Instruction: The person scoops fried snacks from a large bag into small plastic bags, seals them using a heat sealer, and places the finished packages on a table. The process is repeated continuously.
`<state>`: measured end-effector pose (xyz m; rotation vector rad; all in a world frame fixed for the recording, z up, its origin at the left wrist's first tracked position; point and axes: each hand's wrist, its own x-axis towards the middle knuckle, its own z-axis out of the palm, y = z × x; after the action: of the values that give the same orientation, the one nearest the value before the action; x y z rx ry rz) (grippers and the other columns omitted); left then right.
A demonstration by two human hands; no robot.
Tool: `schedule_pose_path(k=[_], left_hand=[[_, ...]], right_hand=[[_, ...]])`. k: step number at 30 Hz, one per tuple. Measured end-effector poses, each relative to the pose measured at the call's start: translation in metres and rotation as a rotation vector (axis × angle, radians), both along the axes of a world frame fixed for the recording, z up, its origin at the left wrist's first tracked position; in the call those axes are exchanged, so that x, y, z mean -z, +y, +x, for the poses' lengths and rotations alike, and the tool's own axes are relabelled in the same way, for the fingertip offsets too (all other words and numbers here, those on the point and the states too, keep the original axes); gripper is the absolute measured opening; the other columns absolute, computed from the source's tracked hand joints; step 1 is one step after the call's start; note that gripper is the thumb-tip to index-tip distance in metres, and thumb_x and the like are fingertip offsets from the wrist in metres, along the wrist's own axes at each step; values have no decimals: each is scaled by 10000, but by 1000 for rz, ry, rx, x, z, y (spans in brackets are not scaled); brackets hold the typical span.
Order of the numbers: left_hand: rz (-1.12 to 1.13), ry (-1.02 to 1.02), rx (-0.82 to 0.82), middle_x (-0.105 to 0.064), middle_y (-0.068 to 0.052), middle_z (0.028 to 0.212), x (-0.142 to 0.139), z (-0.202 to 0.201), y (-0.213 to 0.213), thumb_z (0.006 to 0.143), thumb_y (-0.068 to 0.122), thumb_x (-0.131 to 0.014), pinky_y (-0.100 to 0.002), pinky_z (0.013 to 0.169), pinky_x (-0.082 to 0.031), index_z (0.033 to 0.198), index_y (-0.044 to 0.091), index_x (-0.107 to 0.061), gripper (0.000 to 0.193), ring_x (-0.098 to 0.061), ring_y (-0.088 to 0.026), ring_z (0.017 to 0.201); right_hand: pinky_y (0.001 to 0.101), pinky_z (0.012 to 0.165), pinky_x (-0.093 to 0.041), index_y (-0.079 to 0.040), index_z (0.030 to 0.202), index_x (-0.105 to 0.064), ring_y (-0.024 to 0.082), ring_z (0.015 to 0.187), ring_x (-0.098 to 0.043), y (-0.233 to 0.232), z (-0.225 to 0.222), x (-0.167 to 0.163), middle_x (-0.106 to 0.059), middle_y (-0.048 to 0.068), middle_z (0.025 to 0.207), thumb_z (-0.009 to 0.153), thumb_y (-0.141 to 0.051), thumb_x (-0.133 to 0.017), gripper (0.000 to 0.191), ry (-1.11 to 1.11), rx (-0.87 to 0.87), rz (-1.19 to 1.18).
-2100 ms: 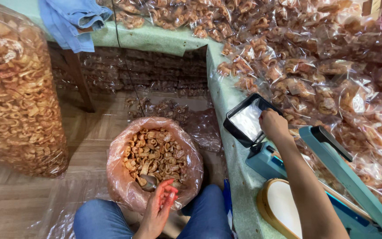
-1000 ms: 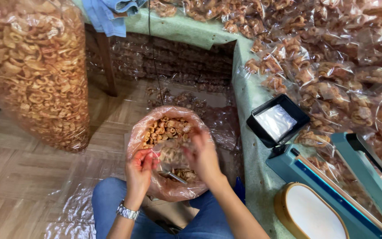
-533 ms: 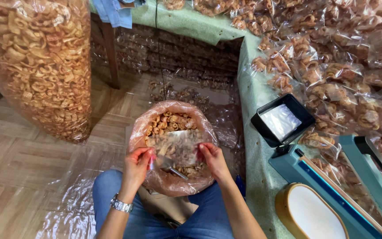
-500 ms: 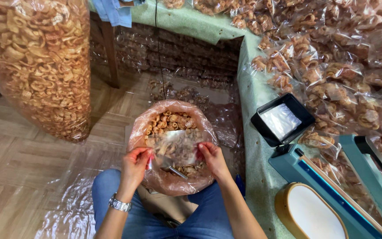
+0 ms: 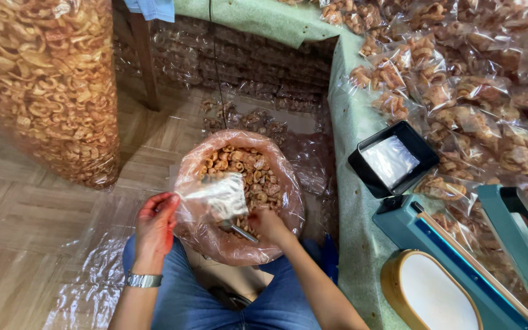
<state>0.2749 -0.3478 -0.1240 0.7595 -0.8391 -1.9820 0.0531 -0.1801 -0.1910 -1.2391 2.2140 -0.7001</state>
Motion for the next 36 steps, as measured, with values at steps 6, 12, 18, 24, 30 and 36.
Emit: schedule_pose_path(k=[6, 12, 18, 24, 30, 36], left_hand=[[-113, -180, -157, -567, -1, 682, 15, 21, -7, 893, 139, -722, -200, 449, -328, 892, 37, -616, 147, -441, -59, 527], [-139, -283, -122, -585, -14, 716, 35, 42, -18, 844, 93, -708, -215, 486, -356, 1004, 43, -660, 174, -460, -73, 553], [-3, -189, -128, -631, -40, 830, 58, 54, -22, 874, 72, -710, -237, 579, -457, 1023, 13, -637, 176, -547, -99, 639], [107, -126, -40, -660, -71, 889, 70, 33, -16, 901, 66, -631, -300, 701, -547, 1045, -2, -655, 161, -631, -143, 748], [146, -111, 23, -648, -58, 889, 81, 53, -26, 881, 62, -629, -281, 651, -526, 1040, 14, -649, 167, -607, -129, 729], [105, -199, 112, -646, -50, 822, 96, 40, -13, 889, 100, -640, -245, 519, -431, 1016, 11, -627, 156, -543, -103, 635]], right_hand=[[457, 761, -538, -27, 927, -697, 341, 831, -676, -9, 39, 29, -693, 213, 898, 825, -244, -632, 249, 256, -46, 338], [452, 692, -512, -6, 938, -682, 327, 728, -647, -19, 17, 32, -672, 223, 824, 828, -181, -629, 214, -23, -111, 198], [359, 500, -424, -55, 1025, -635, 153, 552, -523, -30, -5, 43, -581, 66, 668, 887, -127, -548, 178, -498, 255, 66], [391, 509, -386, 16, 996, -641, 196, 568, -440, -59, 4, 55, -509, 93, 658, 961, -232, -571, 259, -572, 391, 144], [388, 565, -456, -12, 1028, -638, 203, 605, -541, -57, 16, 60, -634, 99, 701, 892, -97, -560, 178, -314, 517, -157], [354, 383, -367, -33, 1095, -487, 192, 452, -470, -74, 13, 70, -528, 96, 626, 880, -26, -545, 223, -834, 571, 34]])
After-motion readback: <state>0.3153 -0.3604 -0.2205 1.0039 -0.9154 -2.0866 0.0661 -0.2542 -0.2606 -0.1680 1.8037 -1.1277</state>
